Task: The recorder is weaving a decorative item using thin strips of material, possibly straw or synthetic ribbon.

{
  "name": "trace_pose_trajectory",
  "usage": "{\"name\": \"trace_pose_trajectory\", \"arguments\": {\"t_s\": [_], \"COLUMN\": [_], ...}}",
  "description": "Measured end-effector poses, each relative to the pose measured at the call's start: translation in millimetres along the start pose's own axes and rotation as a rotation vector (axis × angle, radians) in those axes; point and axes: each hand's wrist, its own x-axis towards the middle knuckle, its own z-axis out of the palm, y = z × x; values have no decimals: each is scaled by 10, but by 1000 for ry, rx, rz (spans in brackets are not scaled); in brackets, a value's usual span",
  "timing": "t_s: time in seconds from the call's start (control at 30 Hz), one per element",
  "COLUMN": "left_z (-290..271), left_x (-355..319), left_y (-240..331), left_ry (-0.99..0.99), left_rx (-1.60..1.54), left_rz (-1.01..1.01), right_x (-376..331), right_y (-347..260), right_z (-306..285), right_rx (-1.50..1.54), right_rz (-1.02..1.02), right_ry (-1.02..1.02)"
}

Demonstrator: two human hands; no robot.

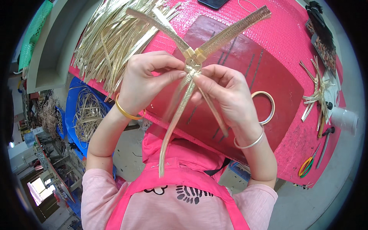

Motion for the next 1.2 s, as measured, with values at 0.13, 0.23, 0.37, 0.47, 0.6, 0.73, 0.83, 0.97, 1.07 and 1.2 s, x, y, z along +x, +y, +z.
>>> {"name": "trace_pose_trajectory", "arguments": {"t_s": [0.13, 0.23, 0.37, 0.47, 0.6, 0.73, 0.83, 0.97, 1.07, 1.2], "left_z": [-5, -55, -21, 15, -108, 71, 136, 96, -3, -15], "left_x": [-63, -69, -94, -37, 109, 52, 59, 57, 104, 93], "left_y": [147, 235, 156, 144, 161, 58, 100, 169, 77, 125], "left_ry": [1, -98, -39, -21, -351, -156, 25, 61, -205, -263], "left_rx": [-37, -442, -366, 22, -601, -971, -715, -708, -627, -548], "left_rz": [-207, -479, -397, -187, -630, -567, -428, -469, -472, -538], "right_x": [-12, -17, -22, 58, 63, 37, 32, 51, 35, 35], "right_y": [90, 69, 10, 93, -15, 103, 34, -101, -114, -117], "right_z": [130, 140, 197, 118, 199, 180, 160, 104, 24, 24], "right_rx": [61, -60, -243, -764, -1183, -548, -321, -146, -116, -200], "right_rz": [-192, -249, -323, -665, -1016, -510, -410, -213, -117, -105], "right_ry": [61, 92, 143, 310, 413, 326, 263, 199, 148, 136]}}
